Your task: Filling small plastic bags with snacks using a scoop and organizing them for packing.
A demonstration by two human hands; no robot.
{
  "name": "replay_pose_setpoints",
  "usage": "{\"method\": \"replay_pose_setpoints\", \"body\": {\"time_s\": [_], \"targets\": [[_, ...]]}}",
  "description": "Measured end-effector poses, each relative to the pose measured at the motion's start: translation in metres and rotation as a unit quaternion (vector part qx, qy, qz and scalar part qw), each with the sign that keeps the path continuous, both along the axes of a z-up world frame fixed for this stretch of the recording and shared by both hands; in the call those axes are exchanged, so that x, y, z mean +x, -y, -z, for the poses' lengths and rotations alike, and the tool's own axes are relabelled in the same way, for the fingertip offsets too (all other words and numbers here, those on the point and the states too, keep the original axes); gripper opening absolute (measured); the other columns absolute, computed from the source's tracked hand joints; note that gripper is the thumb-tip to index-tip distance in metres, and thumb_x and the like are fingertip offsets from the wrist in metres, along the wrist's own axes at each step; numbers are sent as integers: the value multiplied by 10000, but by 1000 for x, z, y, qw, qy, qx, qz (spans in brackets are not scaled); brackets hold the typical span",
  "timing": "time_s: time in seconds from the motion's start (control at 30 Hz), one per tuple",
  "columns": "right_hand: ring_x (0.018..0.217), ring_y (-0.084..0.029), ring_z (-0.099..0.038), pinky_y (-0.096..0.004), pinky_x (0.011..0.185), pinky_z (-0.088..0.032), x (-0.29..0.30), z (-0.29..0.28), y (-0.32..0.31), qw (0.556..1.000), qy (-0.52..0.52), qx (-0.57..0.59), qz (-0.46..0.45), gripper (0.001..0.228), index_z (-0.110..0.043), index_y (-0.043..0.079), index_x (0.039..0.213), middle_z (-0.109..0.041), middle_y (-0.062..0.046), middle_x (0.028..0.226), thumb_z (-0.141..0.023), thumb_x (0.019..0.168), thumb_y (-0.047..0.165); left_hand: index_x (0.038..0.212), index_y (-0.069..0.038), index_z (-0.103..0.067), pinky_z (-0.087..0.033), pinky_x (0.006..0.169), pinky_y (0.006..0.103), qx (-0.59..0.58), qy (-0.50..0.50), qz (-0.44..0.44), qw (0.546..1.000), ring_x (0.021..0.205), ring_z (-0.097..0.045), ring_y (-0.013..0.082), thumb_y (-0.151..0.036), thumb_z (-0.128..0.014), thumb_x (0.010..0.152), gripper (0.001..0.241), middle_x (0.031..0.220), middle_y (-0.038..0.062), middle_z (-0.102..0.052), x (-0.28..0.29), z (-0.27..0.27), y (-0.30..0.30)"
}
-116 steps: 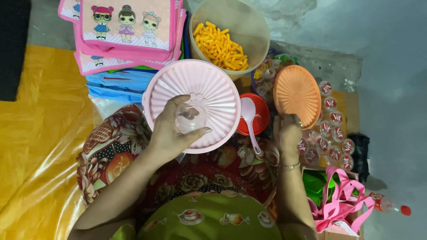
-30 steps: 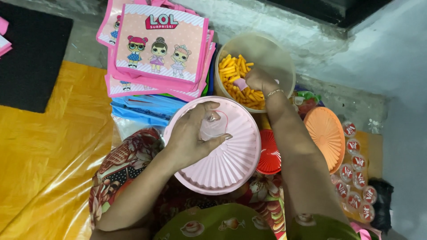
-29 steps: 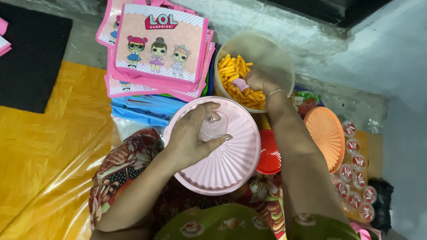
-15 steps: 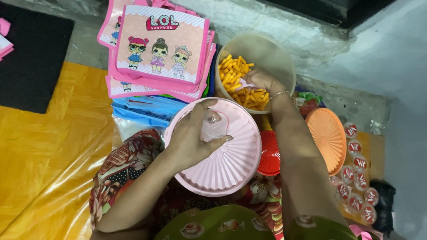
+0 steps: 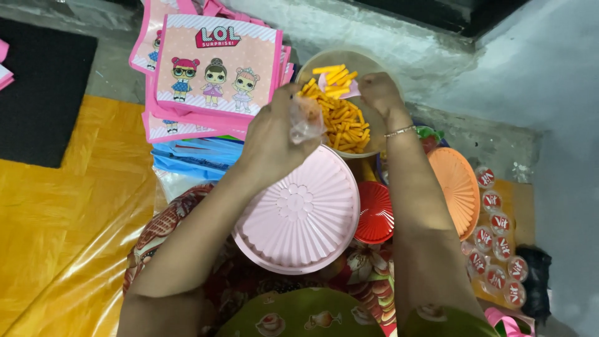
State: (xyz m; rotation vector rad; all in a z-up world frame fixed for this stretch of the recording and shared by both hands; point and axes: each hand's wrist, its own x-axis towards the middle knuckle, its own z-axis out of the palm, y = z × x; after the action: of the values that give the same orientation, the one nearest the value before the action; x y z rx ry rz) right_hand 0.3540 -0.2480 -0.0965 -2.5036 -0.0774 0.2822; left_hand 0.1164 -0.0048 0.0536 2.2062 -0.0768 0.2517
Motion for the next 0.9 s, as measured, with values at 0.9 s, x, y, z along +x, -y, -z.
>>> {"method": "replay_pose_setpoints", "body": {"time_s": [0.9], "targets": [[582,-302,-538,-383,559,-427,-96,-186,10,955,196,-193,-107,194,-648,41,901,-610,-125,708,-519,800,145,1118,27,-348,-471,706,327,-79,2,53,995,801,-611,283,-195,-782,522,770,892,160,-593,134,63,88]]}}
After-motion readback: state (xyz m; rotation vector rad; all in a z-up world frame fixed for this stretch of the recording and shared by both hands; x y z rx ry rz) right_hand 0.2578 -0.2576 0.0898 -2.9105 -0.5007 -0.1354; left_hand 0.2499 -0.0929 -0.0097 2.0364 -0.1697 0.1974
